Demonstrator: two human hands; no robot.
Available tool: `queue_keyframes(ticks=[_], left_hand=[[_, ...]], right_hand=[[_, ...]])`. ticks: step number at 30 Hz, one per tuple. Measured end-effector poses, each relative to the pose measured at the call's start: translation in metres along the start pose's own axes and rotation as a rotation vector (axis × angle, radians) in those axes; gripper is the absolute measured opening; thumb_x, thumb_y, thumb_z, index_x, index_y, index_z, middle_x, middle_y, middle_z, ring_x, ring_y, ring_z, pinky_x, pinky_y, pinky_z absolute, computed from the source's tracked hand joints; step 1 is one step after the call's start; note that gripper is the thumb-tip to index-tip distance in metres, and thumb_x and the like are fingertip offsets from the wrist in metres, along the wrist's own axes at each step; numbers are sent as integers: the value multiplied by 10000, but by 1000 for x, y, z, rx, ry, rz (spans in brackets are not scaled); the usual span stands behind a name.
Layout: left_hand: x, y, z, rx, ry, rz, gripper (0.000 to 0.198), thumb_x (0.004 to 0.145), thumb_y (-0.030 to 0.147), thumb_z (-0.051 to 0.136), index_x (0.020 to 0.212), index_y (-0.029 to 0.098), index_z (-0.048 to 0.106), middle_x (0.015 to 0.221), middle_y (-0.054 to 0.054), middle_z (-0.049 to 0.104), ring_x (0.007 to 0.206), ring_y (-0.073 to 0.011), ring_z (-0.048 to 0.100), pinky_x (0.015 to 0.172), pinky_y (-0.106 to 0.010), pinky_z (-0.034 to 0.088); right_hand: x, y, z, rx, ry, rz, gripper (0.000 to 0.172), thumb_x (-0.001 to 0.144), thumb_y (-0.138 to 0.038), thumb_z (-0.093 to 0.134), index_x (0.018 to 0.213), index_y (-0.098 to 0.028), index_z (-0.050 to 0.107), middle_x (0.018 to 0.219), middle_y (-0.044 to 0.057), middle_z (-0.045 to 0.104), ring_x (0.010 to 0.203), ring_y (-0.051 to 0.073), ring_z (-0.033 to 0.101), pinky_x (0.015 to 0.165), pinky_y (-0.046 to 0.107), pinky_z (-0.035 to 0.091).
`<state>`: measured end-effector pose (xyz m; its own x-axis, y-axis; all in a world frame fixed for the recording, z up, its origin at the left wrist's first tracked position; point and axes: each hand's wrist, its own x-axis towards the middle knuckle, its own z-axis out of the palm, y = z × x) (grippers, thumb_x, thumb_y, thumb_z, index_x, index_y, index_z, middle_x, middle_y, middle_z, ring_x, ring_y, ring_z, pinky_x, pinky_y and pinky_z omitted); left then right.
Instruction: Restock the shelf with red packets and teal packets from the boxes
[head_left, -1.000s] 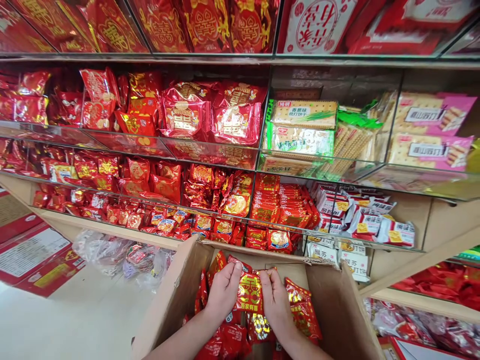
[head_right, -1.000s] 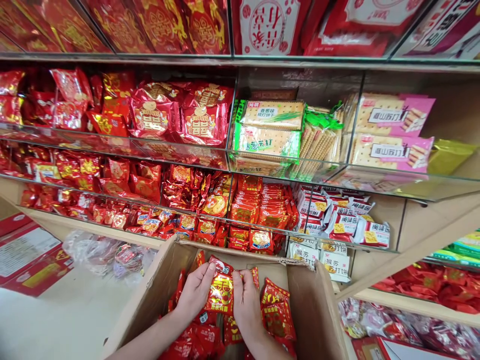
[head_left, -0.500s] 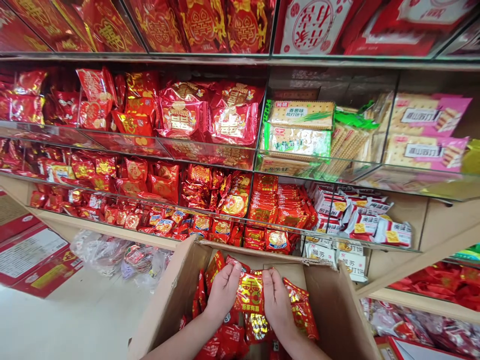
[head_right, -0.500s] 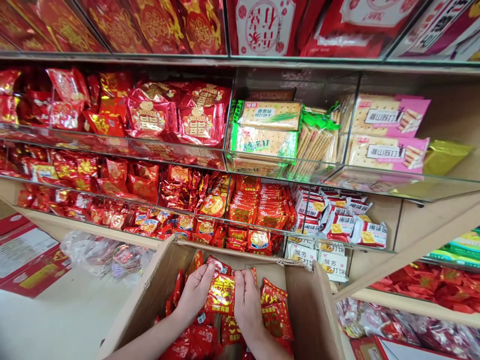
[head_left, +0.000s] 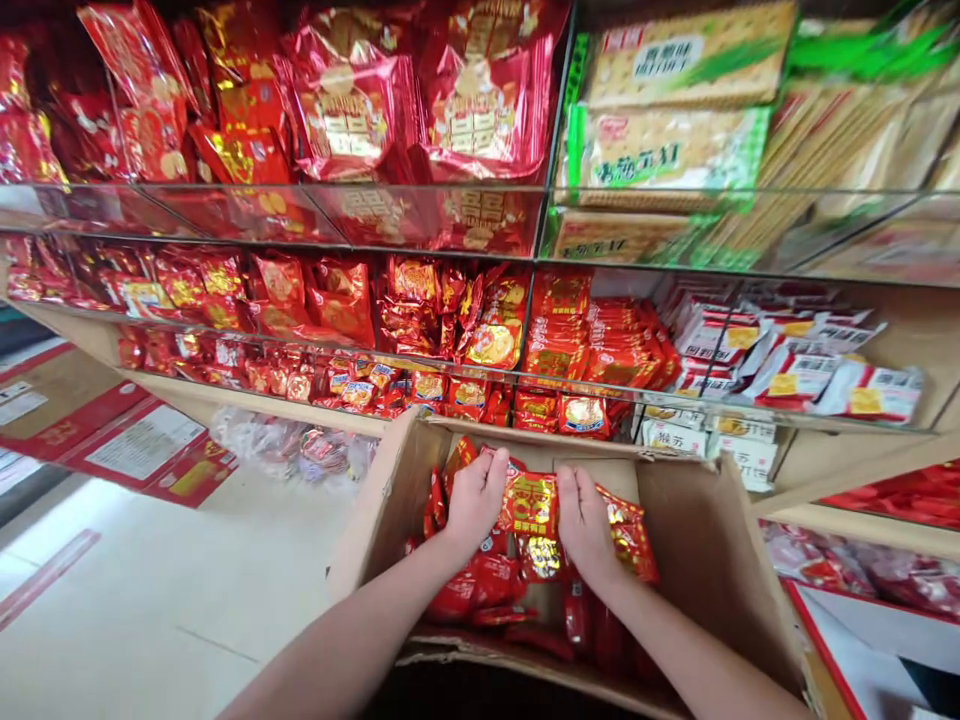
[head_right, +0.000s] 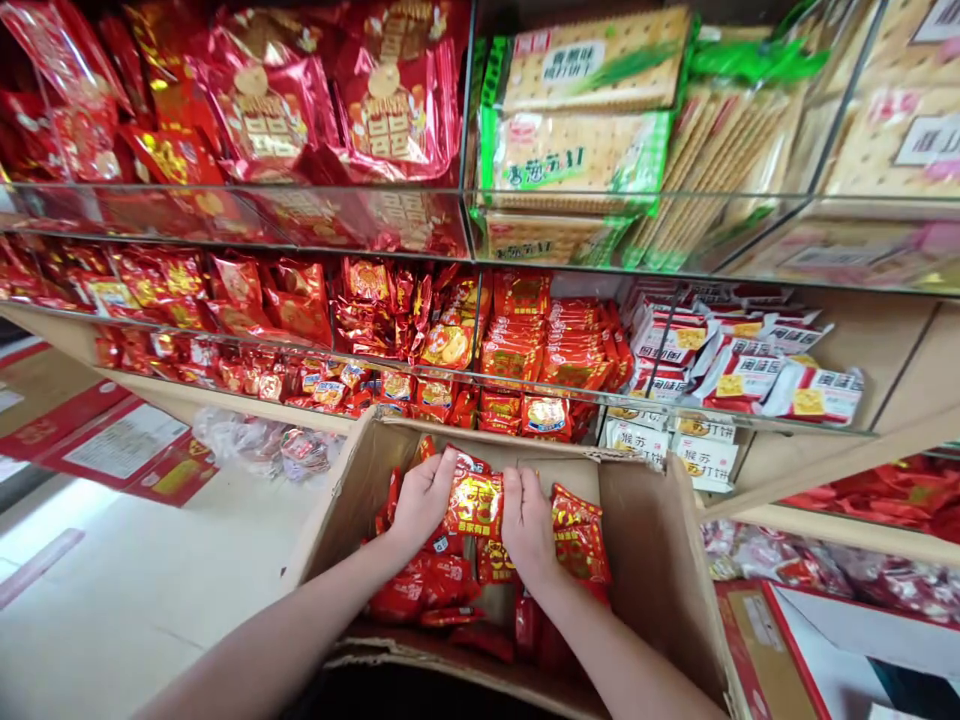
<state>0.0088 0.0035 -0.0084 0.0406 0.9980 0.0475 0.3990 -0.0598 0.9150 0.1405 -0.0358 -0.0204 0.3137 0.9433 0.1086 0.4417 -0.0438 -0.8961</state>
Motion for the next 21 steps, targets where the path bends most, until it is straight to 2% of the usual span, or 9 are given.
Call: queue_keyframes(ticks=[7,14,16,18,21], left_hand=[[2,-3,0,17,67,-11,461,767,507,385,471,182,247,466,61,232,462,-69,239,436,-202,203],[7,-5,-3,-32,99,-38,461,742,493,436,471,185,228,473,60,227,469,-69,237,437,-196,227],[9,-2,-5,-90,125,-24,463,734,497,450,473,186,226,472,61,226,466,-67,236,435,-195,232],[10,1,-9,-173,133,-17,469,716,514,469,468,186,243,461,62,246,456,-66,254,430,-192,245],[8,5,-16,-352,50,-73,458,749,559,376,494,178,357,417,56,342,401,-69,310,402,-190,279]], right_hand=[[1,1,2,1,10,-22,292,858,-416,275,671,-215,374,576,-28,455,555,136,443,545,256,314],[4,0,5,105,2,19,303,857,-422,272,670,-212,385,596,-20,454,565,132,446,556,256,347],[4,-3,4,167,-70,20,273,846,-433,301,760,-206,429,607,-24,457,557,129,452,542,250,361],[2,-11,-3,219,-240,9,271,816,-442,372,917,-201,446,645,-21,491,567,132,480,523,243,375],[3,-32,-27,203,-466,-30,305,776,-418,463,999,-209,457,769,3,565,693,149,544,595,244,417]])
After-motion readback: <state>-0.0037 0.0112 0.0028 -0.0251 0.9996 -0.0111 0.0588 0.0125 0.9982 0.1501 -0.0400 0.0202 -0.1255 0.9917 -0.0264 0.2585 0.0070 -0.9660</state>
